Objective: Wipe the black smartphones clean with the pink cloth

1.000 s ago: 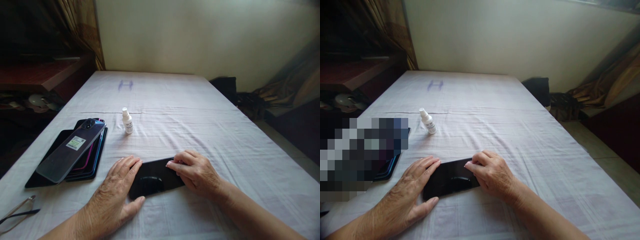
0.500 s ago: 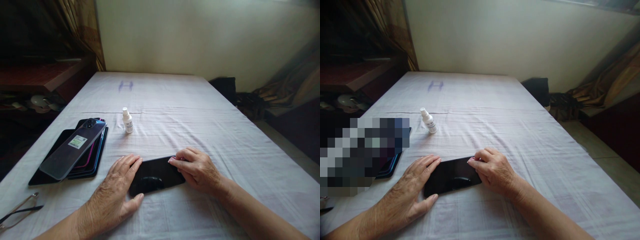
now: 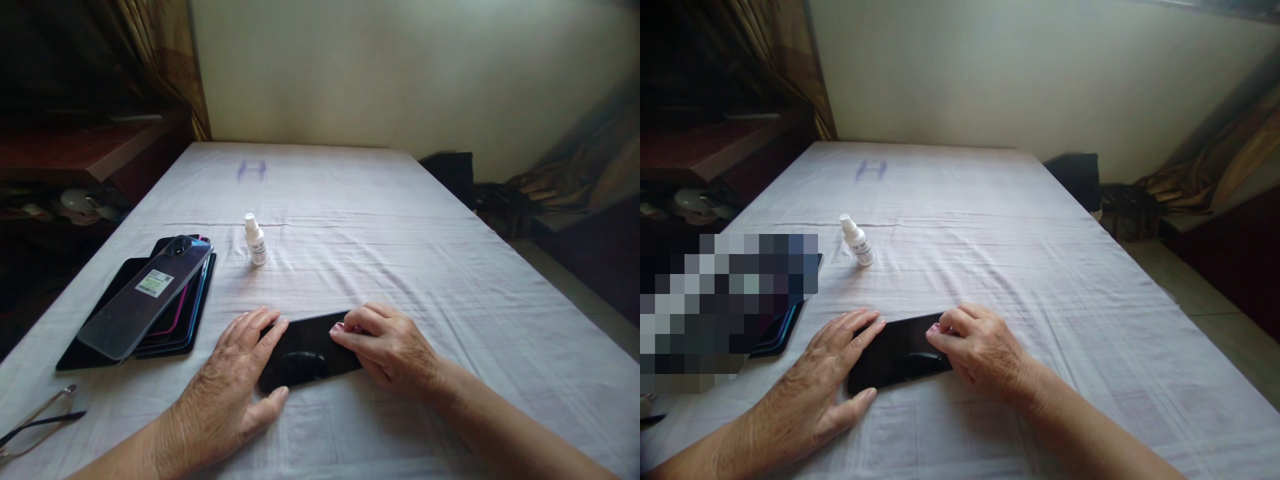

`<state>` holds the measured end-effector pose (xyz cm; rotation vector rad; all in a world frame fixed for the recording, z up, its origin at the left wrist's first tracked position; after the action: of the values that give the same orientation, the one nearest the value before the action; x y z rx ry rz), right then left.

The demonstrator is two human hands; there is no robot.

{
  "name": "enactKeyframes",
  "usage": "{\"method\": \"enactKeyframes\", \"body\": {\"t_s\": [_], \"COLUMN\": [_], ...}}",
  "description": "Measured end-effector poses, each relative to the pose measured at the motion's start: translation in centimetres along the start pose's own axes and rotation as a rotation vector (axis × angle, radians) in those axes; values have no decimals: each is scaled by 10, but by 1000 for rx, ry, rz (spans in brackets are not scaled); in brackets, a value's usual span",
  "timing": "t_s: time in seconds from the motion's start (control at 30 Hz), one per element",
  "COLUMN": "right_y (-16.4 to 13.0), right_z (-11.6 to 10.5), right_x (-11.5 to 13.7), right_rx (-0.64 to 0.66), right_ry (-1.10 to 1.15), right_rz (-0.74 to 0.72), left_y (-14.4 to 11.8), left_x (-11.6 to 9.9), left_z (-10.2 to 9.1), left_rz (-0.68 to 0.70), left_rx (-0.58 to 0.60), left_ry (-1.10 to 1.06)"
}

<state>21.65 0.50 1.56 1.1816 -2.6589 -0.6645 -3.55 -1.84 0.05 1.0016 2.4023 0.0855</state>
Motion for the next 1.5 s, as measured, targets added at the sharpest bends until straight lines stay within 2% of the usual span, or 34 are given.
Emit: {"method": "enactKeyframes", "body": {"t_s": [0.2,0.4,0.9,1.03,1.27,1.5], "right_y": [3,3,5,7,4,11], "right_z": [0,2,7,6,3,11], "right_x": [0,5,-3,2,3,-3], "right_rx": [-33,-12,5,-1,66,29], "right_ry": [-72,17,-80,-66,18,-62], "right_rz": [75,19,128,78,-15,62], "left_y": [-1,-2,0,-1,-1,-1], "left_x": [1,3,1,2,2,3], "left_z": [2,4,3,3,4,5], "left_rz": [-13,-14,-2,-5,-2,-16], "left_rx": [3,8,-6,-11,-4,-7], "left_ry": [2,2,3,0,-1,-19]}}
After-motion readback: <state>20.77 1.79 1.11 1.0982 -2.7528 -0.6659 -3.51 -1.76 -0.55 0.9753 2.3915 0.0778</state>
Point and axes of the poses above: each hand's wrist, its own y-axis towards the middle knuckle, its own z-axis out of the palm, x = y × z, the point moved 3 cm from there along y, towards the middle knuckle, and after that the axes turned 15 degrees about -y, right-handed, at the moved point
